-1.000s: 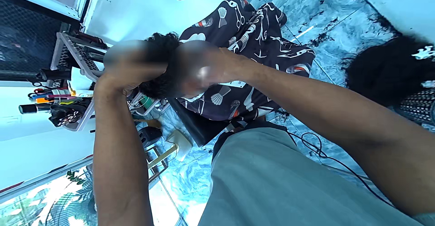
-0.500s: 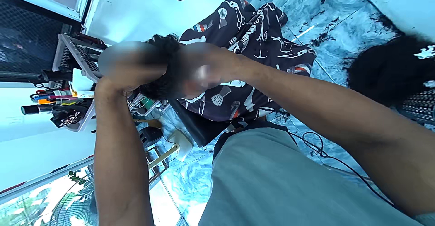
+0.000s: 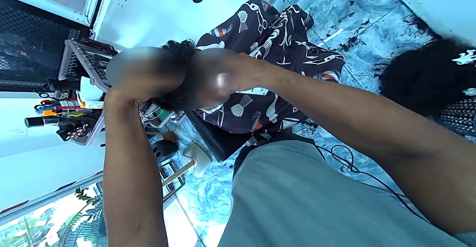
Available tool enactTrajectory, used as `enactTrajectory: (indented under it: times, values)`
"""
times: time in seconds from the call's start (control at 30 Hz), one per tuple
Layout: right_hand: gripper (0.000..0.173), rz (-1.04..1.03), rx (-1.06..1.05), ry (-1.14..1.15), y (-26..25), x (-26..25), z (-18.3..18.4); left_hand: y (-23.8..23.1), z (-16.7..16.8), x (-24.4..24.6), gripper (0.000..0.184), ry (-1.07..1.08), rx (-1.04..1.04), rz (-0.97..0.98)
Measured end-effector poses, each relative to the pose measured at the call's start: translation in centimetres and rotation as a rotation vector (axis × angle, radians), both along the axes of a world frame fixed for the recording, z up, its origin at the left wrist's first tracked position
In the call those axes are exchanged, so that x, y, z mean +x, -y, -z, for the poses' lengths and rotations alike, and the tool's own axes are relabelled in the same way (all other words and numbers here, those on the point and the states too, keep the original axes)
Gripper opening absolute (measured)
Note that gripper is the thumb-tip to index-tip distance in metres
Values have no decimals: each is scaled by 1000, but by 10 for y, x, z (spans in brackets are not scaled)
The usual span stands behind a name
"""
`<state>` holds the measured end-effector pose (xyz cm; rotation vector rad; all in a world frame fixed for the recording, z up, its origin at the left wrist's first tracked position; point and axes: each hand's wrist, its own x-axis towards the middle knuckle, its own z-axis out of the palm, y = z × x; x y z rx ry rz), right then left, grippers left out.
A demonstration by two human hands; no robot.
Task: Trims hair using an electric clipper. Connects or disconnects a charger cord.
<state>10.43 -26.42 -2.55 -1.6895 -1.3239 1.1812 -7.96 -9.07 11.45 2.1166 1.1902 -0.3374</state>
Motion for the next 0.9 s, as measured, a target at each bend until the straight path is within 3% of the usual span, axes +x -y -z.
enactTrajectory:
  times: [0.17, 0.3, 0.43, 0.57, 0.7, 0.83, 0.9]
  values:
    - [50, 78, -15, -208, -1, 3, 1, -2, 1, -1, 49, 0, -3, 13]
    - [51, -12, -43, 20, -2, 5, 3, 0, 0, 0, 48, 3, -5, 25]
    - [49, 79, -21, -206, -2, 7, 1, 1, 0, 0, 49, 5, -6, 19]
    - [49, -19, -29, 0, -2, 6, 5, 1, -1, 0, 50, -1, -9, 15]
    - [48, 67, -27, -202, -2, 7, 1, 2, -1, 0, 49, -7, 3, 15]
    - [49, 6, -64, -38, -1, 6, 1, 0, -1, -2, 50, -3, -6, 16]
    - [48, 52, -61, -160, 0, 7, 3, 2, -1, -1, 49, -1, -4, 15]
